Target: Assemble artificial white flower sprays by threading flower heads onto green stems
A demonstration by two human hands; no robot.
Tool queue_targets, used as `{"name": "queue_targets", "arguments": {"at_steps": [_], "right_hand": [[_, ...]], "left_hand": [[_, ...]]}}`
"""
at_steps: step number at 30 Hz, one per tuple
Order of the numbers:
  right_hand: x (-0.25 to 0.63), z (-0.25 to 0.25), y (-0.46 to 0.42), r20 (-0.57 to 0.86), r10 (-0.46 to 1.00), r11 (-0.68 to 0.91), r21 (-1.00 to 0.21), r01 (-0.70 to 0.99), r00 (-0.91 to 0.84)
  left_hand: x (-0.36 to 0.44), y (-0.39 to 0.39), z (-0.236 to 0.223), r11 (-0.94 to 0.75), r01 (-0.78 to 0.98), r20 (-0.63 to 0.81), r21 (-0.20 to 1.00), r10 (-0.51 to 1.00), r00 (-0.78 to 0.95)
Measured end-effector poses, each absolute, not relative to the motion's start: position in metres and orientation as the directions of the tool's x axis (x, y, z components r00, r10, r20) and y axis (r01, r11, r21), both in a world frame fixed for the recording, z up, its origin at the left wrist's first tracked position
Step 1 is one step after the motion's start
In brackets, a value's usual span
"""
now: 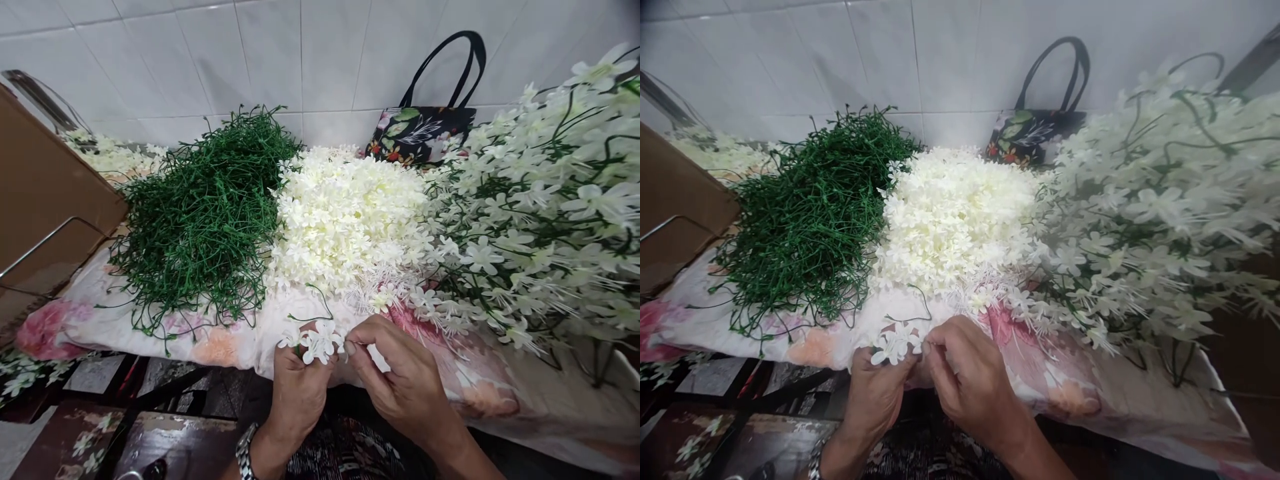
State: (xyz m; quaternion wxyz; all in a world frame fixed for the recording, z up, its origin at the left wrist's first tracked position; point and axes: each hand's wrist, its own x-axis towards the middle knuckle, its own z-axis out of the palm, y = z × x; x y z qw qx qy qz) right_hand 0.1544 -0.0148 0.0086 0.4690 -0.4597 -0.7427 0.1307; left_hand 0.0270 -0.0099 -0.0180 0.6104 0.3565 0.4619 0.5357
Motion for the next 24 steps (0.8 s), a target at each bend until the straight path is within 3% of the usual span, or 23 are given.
{"name": "queue_targets", "arguments": {"at_steps": [13, 18, 24], "right_hand": [[0.158, 0.018, -0.009, 0.594, 0.799, 0.539, -0.641, 0.546, -0.090], [0.158, 0.019, -0.012, 0.581, 0.800, 0.558, -0.625, 0.546, -0.152], [0.160, 0.018, -0.012, 0.556, 0.806, 0.565, -0.616, 0.550, -0.205]], "left_hand": [[0.030, 0.002, 0.002, 0.209, -0.438, -0.258, 0.875, 0.965, -0.055], [0.025, -0.005, -0.006, 0.100, -0.305, -0.117, 0.947, 0.992, -0.038], [0.018, -0.005, -0.002, -0.229, 0.014, 0.229, 0.973, 0.973, -0.008]]}}
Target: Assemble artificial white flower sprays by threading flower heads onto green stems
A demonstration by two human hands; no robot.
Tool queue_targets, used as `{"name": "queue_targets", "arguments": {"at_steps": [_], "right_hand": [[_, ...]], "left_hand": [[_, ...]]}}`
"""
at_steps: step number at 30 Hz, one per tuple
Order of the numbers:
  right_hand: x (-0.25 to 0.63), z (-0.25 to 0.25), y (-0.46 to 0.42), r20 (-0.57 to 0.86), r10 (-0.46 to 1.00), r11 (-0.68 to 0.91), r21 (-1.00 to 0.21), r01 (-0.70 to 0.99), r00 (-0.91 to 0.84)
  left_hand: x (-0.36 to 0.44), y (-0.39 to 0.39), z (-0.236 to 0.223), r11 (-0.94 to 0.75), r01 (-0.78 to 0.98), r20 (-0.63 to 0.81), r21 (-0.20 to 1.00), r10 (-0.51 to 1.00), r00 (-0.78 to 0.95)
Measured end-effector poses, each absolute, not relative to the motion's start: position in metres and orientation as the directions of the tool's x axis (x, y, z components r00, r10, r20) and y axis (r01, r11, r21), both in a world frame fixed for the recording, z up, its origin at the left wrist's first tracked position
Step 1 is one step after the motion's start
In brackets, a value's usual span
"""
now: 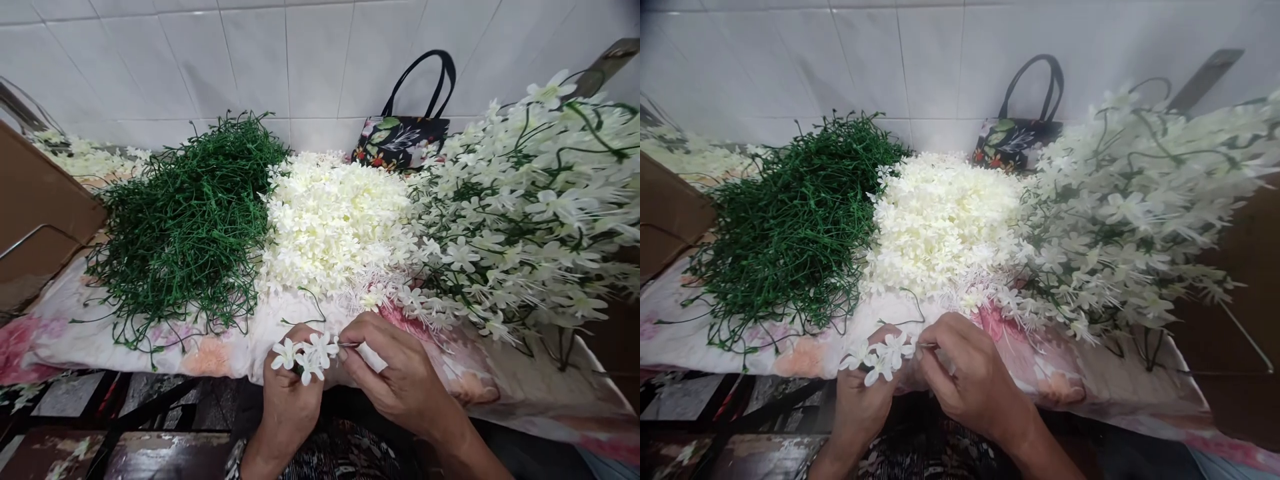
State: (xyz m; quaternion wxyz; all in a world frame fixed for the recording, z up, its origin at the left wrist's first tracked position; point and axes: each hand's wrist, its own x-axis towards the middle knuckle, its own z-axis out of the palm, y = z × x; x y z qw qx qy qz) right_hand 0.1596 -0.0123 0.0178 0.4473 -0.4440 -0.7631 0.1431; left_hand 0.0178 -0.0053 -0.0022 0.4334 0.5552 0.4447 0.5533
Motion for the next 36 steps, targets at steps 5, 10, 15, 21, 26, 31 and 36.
{"name": "queue_targets", "arguments": {"at_steps": [5, 10, 15, 21, 26, 31, 36], "right_hand": [[0.162, 0.015, -0.010, 0.519, 0.815, 0.567, -0.623, 0.539, -0.257], [0.158, 0.006, -0.011, 0.551, 0.808, 0.566, -0.627, 0.535, -0.209], [0.157, -0.002, -0.013, 0.547, 0.816, 0.550, -0.638, 0.539, -0.186], [0.157, -0.004, -0.013, 0.514, 0.836, 0.521, -0.633, 0.572, -0.193], [0.159, -0.003, -0.013, 0.511, 0.838, 0.518, -0.633, 0.575, -0.192], [0.162, 0.002, -0.013, 0.499, 0.845, 0.510, -0.649, 0.565, -0.191], [0.159, 0.005, -0.015, 0.518, 0.835, 0.520, -0.635, 0.571, -0.184]], "left_hand": [[0.013, -0.001, 0.000, -0.489, 0.121, 0.489, 0.864, 0.872, 0.034], [0.016, -0.003, -0.008, -0.314, 0.047, 0.312, 0.948, 0.949, 0.048], [0.020, -0.002, -0.012, -0.120, 0.034, 0.119, 0.992, 0.993, 0.015], [0.020, 0.001, -0.009, -0.116, 0.073, 0.116, 0.991, 0.993, -0.002], [0.023, 0.002, -0.008, -0.097, 0.046, 0.098, 0.994, 0.995, -0.019], [0.022, 0.001, -0.011, -0.021, 0.004, 0.021, 1.000, 0.999, 0.045], [0.018, -0.001, -0.012, 0.042, 0.009, -0.043, 0.999, 0.995, 0.094]]}}
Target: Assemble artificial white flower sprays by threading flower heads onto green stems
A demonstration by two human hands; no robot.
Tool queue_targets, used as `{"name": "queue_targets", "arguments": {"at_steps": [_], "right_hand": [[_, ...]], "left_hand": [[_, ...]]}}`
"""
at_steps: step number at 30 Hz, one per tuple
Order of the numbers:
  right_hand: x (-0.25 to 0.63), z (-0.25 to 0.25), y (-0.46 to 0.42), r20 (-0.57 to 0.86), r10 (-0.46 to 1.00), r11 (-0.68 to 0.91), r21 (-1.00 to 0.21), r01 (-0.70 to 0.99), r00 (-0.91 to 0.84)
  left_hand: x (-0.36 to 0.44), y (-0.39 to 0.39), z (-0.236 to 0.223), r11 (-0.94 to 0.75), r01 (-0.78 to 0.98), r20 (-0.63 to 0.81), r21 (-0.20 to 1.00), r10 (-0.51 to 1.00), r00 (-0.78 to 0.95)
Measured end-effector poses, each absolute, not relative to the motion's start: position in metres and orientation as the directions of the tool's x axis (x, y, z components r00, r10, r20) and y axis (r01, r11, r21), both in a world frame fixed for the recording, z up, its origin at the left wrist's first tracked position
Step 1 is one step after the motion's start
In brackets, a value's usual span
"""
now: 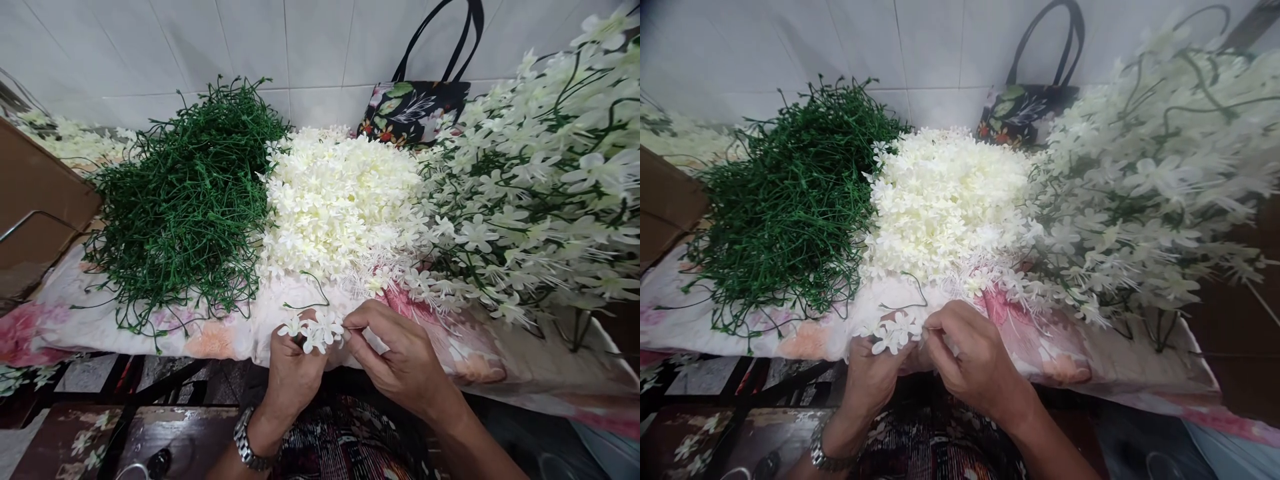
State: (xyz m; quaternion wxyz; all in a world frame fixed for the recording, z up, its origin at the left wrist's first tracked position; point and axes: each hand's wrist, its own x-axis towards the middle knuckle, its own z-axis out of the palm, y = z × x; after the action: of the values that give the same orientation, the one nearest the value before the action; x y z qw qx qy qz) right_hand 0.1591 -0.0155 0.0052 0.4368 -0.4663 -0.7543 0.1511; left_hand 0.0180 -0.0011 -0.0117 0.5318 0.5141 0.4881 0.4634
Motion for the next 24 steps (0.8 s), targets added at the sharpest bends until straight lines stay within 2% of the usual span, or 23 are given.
{"name": "queue_targets", "arguments": {"at_steps": [8, 12, 18, 21, 24], "right_hand": [[0.153, -0.003, -0.015, 0.563, 0.811, 0.528, -0.585, 0.616, -0.160], [0.154, -0.002, -0.015, 0.555, 0.816, 0.527, -0.596, 0.606, -0.163], [0.165, 0.011, -0.015, 0.477, 0.865, 0.474, -0.671, 0.570, -0.158], [0.162, 0.015, -0.015, 0.494, 0.848, 0.511, -0.662, 0.548, -0.194], [0.155, 0.016, -0.014, 0.549, 0.806, 0.574, -0.633, 0.519, -0.221]], "left_hand": [[0.019, -0.001, -0.013, 0.031, 0.021, -0.033, 0.999, 0.996, 0.088], [0.018, -0.001, -0.019, 0.119, -0.011, -0.118, 0.993, 0.991, 0.066], [0.011, 0.000, -0.016, 0.305, -0.159, -0.289, 0.939, 0.950, 0.116], [0.009, 0.000, -0.012, 0.304, -0.145, -0.287, 0.942, 0.950, 0.127], [0.011, -0.002, -0.006, 0.281, -0.154, -0.273, 0.947, 0.960, 0.067]]}}
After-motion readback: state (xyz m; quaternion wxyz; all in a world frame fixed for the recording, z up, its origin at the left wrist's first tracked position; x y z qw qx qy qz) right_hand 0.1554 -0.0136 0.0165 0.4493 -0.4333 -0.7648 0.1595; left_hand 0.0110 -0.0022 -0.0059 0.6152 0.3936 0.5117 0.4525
